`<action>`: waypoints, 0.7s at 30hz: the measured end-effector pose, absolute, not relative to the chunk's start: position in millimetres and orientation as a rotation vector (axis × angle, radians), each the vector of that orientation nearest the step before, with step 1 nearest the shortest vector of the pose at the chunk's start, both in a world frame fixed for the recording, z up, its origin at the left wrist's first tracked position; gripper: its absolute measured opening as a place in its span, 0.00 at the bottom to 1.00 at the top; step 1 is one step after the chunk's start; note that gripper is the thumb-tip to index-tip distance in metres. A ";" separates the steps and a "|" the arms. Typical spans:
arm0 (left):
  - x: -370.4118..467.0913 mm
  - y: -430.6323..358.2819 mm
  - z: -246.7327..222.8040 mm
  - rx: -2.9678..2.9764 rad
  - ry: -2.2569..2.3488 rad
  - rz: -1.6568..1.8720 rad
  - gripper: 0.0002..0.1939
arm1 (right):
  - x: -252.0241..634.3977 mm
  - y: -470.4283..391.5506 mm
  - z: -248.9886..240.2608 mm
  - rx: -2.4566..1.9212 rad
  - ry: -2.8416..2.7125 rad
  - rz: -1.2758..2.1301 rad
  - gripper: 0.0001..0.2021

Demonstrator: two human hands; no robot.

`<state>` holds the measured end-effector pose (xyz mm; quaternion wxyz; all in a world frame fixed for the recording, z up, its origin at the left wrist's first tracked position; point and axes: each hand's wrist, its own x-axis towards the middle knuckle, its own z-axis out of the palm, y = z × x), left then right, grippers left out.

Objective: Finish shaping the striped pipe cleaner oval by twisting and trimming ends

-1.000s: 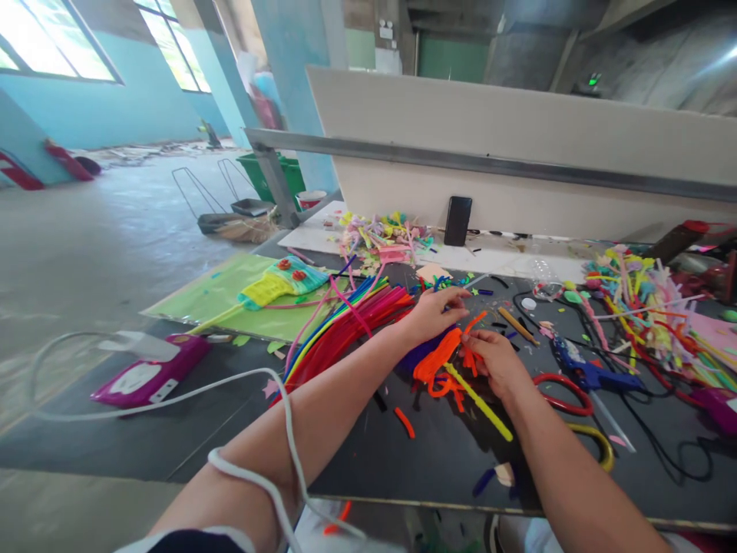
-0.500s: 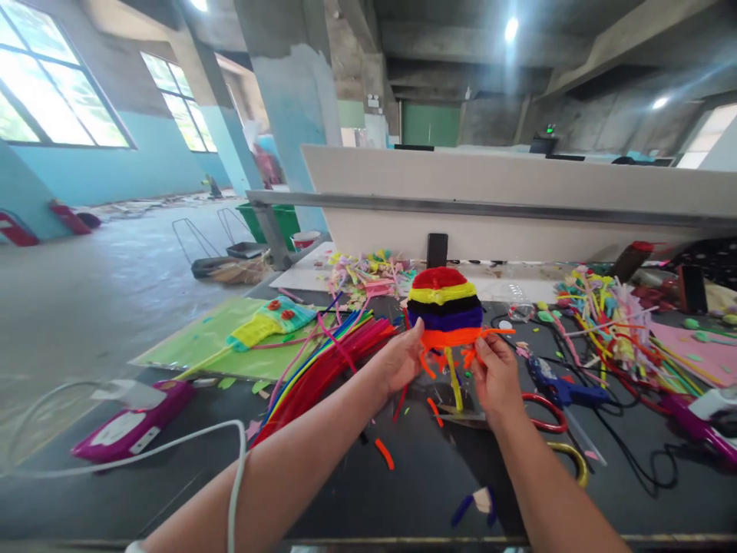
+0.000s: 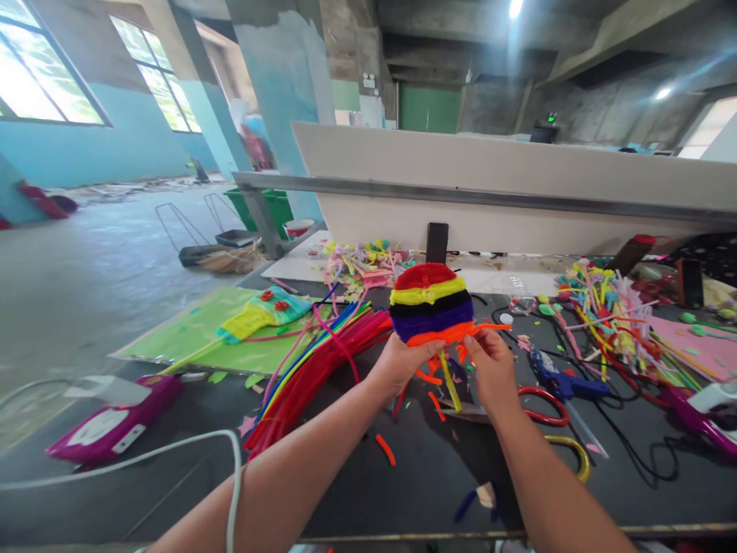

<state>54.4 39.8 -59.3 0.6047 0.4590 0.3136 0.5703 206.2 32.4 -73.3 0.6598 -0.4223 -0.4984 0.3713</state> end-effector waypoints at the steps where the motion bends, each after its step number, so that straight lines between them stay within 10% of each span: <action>1: 55.4 38.7 -57.8 1.068 0.726 1.322 0.17 | 205.6 31.6 -73.6 -0.974 -1.126 0.814 0.08; 21: 38.3 32.3 -52.1 1.072 0.692 1.152 0.17 | 208.3 30.7 -62.0 -0.814 -0.988 1.222 0.09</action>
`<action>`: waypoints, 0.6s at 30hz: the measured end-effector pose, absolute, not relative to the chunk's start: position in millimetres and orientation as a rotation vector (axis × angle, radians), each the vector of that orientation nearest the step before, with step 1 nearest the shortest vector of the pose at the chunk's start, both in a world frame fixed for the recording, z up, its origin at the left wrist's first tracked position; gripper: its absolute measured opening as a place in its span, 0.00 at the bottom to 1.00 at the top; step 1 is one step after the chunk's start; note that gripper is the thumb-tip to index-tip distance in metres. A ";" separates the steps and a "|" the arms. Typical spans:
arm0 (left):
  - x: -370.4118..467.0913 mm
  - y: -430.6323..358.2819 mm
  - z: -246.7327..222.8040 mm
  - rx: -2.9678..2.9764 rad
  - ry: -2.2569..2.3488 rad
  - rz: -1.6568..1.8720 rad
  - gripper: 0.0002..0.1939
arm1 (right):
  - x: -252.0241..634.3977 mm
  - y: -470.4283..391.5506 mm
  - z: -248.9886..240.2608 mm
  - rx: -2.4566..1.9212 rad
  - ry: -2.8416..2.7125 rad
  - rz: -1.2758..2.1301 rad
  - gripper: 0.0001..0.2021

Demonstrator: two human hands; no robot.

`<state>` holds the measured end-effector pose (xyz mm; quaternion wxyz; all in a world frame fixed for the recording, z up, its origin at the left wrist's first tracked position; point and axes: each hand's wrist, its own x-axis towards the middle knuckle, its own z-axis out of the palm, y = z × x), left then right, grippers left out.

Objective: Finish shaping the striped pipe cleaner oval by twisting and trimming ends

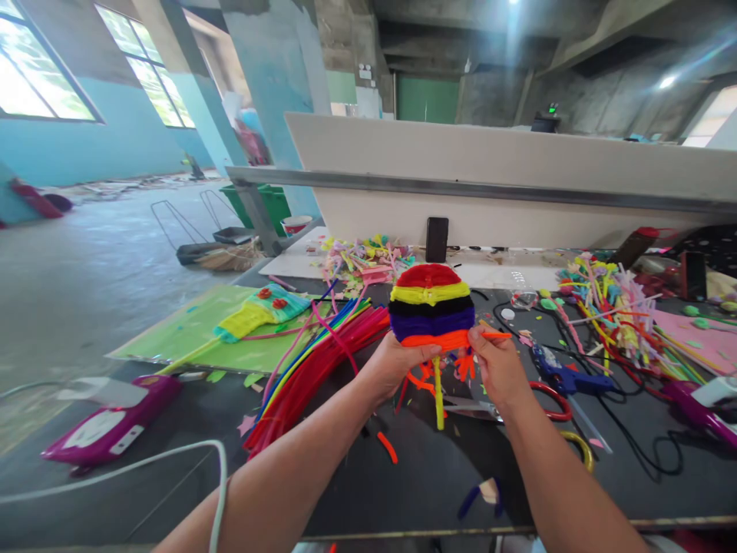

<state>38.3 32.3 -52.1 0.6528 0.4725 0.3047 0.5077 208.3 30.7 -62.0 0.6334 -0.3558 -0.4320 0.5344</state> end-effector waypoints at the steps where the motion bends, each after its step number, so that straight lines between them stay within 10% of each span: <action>1: 39.3 32.2 -52.6 1.067 0.689 1.147 0.16 | 208.9 30.3 -62.9 -0.825 -0.972 1.230 0.10; 9: 40.0 32.6 -54.0 0.991 0.636 1.143 0.15 | 209.1 34.8 -62.8 -0.928 -1.013 1.325 0.16; 18: 38.4 34.3 -54.3 0.844 0.690 1.215 0.15 | 216.3 24.1 -66.4 -1.074 -1.334 0.017 0.08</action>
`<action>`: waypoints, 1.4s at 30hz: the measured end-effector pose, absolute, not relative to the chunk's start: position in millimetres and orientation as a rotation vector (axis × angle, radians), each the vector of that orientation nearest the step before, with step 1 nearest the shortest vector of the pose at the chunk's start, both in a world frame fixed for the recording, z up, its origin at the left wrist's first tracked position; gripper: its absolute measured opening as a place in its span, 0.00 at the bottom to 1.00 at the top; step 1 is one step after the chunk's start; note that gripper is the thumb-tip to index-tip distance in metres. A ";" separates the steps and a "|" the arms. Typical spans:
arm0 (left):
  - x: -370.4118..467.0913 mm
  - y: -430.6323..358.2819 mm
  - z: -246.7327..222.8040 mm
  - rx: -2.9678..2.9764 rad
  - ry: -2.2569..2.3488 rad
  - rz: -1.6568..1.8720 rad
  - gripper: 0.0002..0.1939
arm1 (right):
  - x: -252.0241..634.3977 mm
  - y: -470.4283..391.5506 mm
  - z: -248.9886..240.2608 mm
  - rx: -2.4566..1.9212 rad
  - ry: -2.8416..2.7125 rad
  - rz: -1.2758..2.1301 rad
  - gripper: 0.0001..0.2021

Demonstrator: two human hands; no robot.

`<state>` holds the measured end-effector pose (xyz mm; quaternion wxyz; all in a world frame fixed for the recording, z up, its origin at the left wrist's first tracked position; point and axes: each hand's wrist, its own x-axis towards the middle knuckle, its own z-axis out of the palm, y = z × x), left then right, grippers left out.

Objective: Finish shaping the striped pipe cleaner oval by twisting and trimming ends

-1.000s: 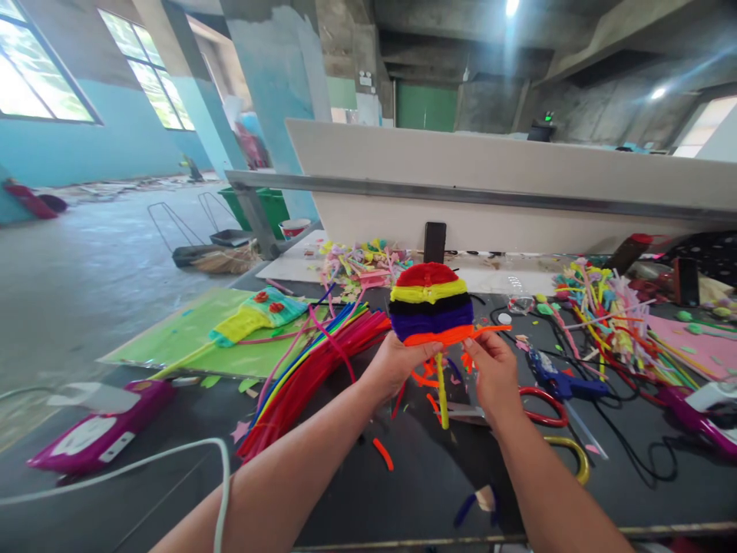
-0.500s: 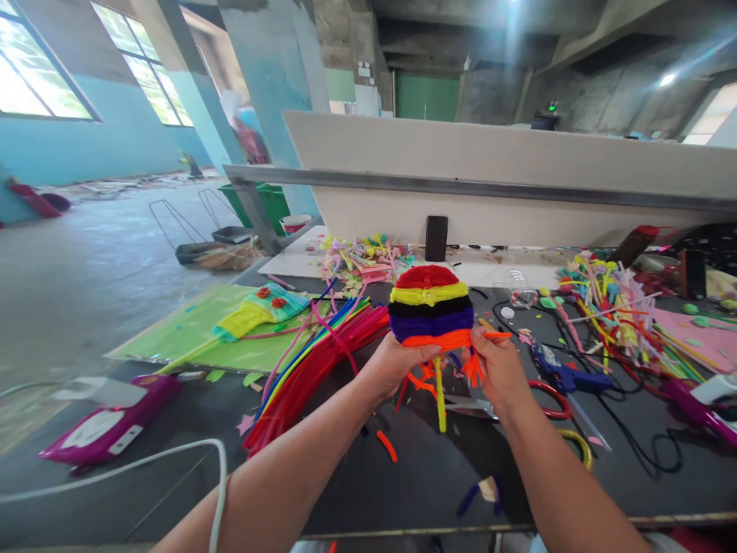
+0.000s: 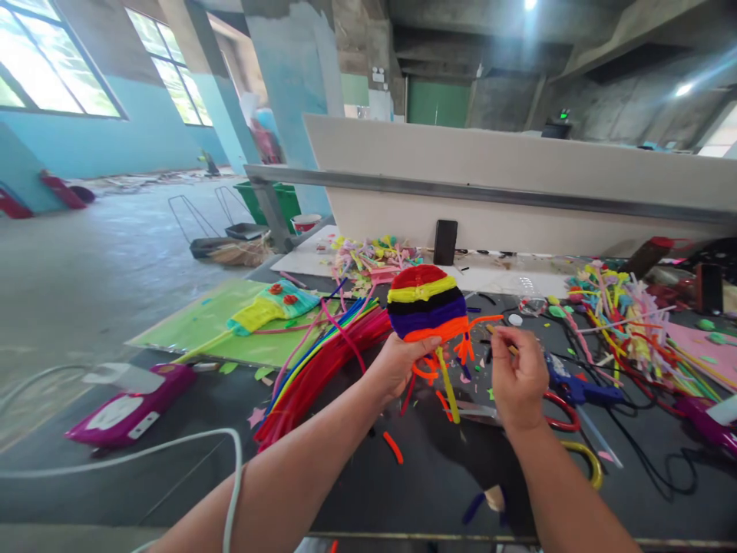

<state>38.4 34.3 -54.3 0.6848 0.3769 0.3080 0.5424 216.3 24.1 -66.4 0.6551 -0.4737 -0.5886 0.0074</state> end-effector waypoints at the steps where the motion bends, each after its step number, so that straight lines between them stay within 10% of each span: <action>1: 39.8 32.3 -53.0 0.844 0.675 1.220 0.15 | 216.5 22.8 -66.8 -1.052 -1.472 -0.096 0.08; 11: 52.6 24.0 -55.5 0.840 0.641 1.291 0.18 | 206.1 24.6 -72.3 -1.250 -1.636 -0.413 0.13; 24: 54.1 27.6 -63.7 0.823 0.645 1.273 0.20 | 192.1 25.3 -66.6 -0.959 -0.965 1.129 0.07; 42: 50.1 30.6 -61.9 0.834 0.655 1.272 0.19 | 194.9 29.5 -64.4 -0.767 -0.913 1.420 0.06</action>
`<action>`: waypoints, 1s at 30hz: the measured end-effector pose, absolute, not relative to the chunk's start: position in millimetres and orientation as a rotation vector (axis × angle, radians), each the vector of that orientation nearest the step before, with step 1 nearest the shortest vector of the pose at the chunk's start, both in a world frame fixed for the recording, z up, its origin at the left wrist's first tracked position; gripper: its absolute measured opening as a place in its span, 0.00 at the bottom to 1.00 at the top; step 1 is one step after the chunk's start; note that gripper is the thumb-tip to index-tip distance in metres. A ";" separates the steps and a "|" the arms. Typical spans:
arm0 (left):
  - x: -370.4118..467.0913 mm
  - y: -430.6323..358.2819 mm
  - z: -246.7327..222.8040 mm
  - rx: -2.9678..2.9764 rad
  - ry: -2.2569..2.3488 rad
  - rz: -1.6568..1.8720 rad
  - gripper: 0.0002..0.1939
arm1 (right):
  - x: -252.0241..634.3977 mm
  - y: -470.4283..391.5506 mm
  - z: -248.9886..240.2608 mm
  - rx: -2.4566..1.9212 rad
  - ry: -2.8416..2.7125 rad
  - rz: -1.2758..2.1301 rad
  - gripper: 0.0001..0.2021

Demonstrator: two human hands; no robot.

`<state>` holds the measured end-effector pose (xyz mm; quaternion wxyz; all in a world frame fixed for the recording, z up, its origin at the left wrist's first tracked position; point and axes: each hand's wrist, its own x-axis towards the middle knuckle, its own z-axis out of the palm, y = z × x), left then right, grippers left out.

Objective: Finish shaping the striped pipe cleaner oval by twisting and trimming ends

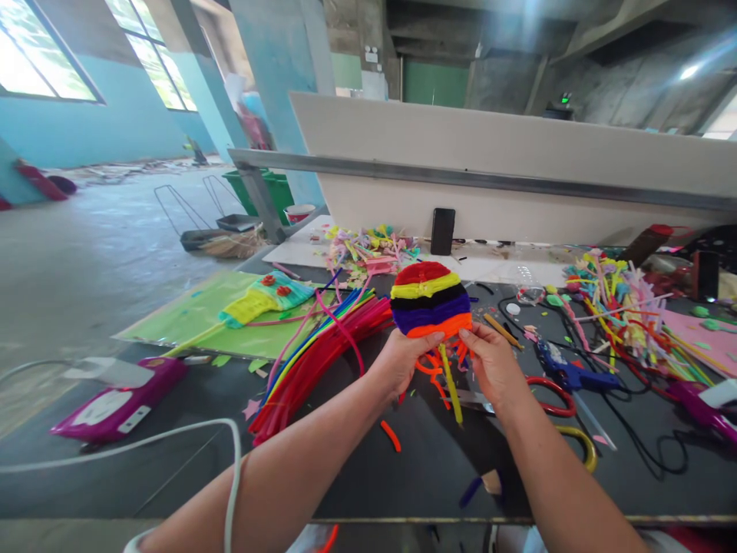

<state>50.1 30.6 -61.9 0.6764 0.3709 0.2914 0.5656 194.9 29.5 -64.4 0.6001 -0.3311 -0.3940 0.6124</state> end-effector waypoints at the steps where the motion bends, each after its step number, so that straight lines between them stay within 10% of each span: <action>1: 50.3 30.3 -61.5 0.836 0.655 1.270 0.19 | 194.9 29.2 -64.4 -0.774 -0.914 1.414 0.06; 30: 47.0 31.1 -62.1 0.852 0.666 1.181 0.19 | 198.1 29.1 -63.4 -0.730 -0.971 1.398 0.09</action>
